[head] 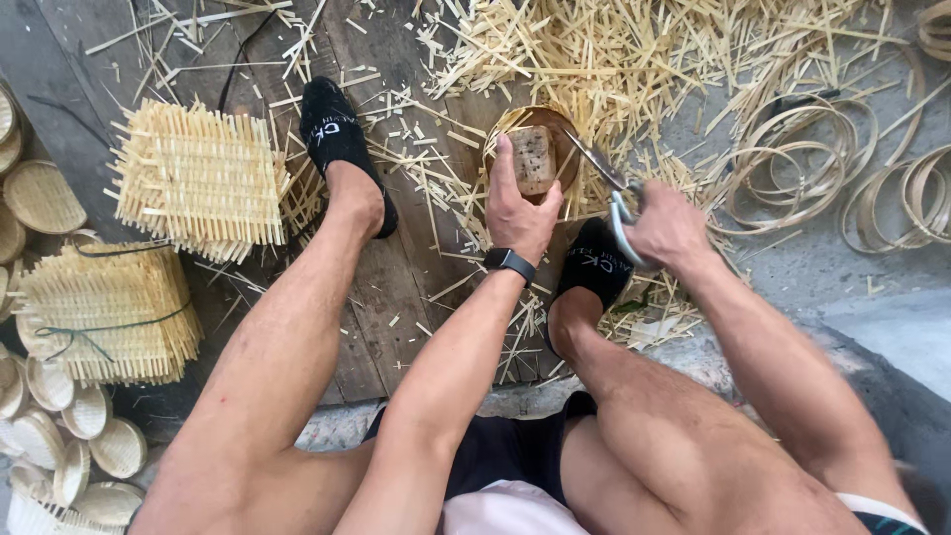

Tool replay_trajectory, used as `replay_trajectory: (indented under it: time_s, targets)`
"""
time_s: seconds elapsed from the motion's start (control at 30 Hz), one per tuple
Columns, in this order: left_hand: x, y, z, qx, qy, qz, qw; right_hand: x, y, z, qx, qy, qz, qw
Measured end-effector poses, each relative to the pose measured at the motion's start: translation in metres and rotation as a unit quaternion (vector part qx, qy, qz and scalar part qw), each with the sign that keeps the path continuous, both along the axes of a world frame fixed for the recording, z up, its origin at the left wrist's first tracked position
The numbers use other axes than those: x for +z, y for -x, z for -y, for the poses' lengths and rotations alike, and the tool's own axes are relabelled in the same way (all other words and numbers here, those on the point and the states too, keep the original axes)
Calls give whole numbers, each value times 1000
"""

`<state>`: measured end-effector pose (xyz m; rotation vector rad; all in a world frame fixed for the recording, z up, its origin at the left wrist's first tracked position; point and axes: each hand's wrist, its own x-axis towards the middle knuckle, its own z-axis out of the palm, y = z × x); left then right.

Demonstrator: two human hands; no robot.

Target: The person sits on the floor and repeatedly assembles small round woven baskets. They place a woven mat over a circular wooden base, then use shears to trim the excess mat around the edge. The finished baskets are set aside in a stack.

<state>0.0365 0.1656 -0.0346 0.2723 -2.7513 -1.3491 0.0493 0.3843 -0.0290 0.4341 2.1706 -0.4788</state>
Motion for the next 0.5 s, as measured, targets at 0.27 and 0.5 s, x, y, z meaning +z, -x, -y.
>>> replay_trajectory:
  time_s: [0.27,0.5]
  targets:
    - [-2,0,1,-33,4,-30,999,-21,-4,-11,188,-108,-340,915]
    - [-1,8,14,-73,16,26,997,-30,8,-29,216,-120,-289,925]
